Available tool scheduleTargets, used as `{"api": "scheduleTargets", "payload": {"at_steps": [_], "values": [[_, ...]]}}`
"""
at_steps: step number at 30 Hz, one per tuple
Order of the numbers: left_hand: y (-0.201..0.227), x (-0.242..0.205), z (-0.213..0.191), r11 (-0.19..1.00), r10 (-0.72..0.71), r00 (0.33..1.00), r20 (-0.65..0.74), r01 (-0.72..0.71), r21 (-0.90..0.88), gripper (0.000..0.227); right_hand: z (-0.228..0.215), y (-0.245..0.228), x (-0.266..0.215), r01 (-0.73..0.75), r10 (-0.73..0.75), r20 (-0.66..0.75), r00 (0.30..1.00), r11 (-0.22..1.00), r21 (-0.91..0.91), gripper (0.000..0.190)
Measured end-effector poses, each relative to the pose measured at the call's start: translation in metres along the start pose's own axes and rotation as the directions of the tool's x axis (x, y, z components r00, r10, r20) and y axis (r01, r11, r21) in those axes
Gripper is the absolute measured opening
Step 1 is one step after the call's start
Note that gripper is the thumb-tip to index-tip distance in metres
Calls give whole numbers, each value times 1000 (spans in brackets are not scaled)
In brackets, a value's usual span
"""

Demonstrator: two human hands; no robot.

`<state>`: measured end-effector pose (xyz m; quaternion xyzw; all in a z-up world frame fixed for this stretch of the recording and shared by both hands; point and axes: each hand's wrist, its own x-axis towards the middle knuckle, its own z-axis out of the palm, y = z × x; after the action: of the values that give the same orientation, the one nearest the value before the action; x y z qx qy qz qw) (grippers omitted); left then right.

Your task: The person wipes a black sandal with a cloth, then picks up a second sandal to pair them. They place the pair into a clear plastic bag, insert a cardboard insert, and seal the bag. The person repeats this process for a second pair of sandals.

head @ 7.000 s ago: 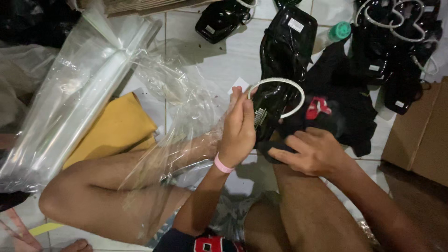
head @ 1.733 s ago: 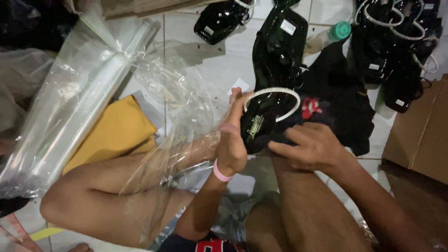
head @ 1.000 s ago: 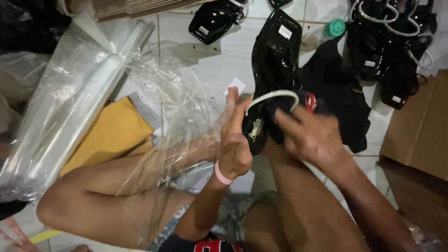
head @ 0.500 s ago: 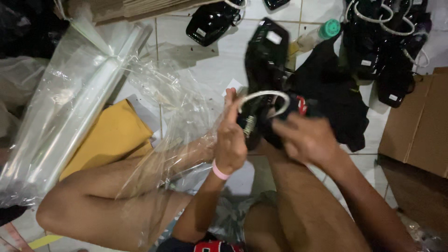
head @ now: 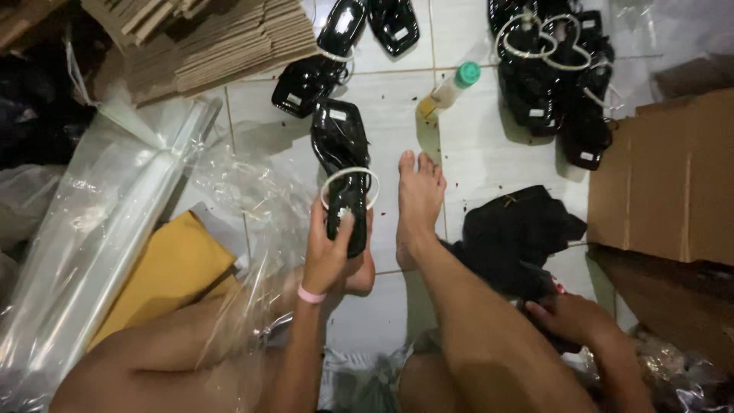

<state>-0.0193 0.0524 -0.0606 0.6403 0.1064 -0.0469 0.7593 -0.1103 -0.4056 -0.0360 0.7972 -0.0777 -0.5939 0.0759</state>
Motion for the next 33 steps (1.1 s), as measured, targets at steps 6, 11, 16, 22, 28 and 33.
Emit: {"api": "scheduleTargets", "payload": {"at_steps": [6,11,16,22,28,33], "values": [[-6,-45,-3,988,0,987,159,-25,155,72,-68,-85,-56,636,-252,-681,688,662,397,45],[-19,-82,6,1000,10,967,254,-10,-4,92,-109,-167,-14,752,-525,-622,581,55,657,55],[-16,-79,-8,995,72,926,371,-90,33,109,-129,-222,19,380,-640,-570,516,-425,821,50],[-8,-68,-56,803,71,872,484,-338,491,106,-125,-226,22,567,-364,-727,583,-458,684,42],[22,-30,-5,988,-63,853,519,-21,155,92,-92,-176,53,613,20,-772,636,-620,490,28],[74,-9,55,587,-268,652,709,694,-417,90,-70,-130,19,691,213,-824,525,-672,266,43]]}}
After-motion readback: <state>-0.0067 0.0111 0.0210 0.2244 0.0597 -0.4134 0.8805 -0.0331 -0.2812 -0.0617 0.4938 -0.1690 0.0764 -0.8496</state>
